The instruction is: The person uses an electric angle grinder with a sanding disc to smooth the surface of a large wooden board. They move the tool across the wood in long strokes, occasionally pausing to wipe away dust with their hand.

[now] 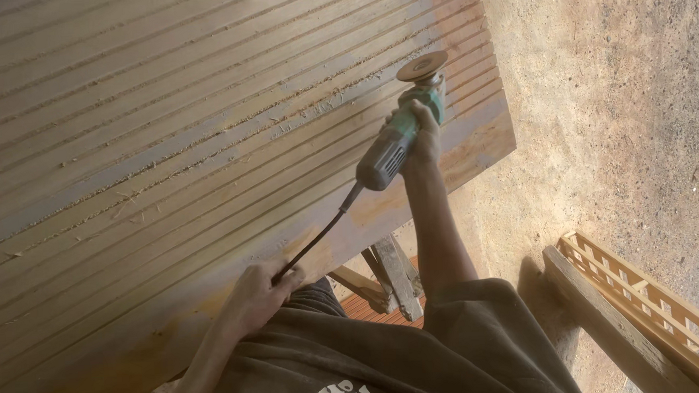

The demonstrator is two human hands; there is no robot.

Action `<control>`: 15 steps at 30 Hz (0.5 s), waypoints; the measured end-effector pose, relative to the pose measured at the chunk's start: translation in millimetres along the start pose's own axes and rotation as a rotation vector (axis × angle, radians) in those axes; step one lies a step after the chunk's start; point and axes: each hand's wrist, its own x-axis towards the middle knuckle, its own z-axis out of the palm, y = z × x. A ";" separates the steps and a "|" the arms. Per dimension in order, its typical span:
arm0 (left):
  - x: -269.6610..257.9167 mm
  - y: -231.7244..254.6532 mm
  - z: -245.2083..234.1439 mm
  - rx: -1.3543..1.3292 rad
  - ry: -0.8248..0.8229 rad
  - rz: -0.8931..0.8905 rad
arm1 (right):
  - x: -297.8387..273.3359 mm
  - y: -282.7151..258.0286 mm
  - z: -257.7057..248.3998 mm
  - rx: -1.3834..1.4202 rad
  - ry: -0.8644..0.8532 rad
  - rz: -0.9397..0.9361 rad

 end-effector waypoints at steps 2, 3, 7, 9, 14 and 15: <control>-7.7 -23.3 -0.7 -0.093 0.047 -0.040 | 29.3 -35.0 -9.4 -0.046 0.092 -0.078; -12.9 -33.1 0.1 -0.132 0.075 -0.056 | 41.3 -48.7 -12.9 -0.046 0.110 -0.069; -18.0 -44.5 3.7 -0.196 0.153 -0.053 | 79.2 -85.5 -19.9 -0.081 0.132 -0.052; -16.2 -38.1 6.6 -0.179 0.165 -0.028 | 90.0 -95.2 -26.4 -0.095 0.105 -0.042; -10.7 -9.4 5.5 -0.191 0.225 0.046 | 116.9 -103.9 -25.3 -0.072 0.124 -0.010; -11.7 -5.1 3.9 -0.172 0.237 0.057 | 119.7 -103.9 -25.8 -0.073 0.117 -0.011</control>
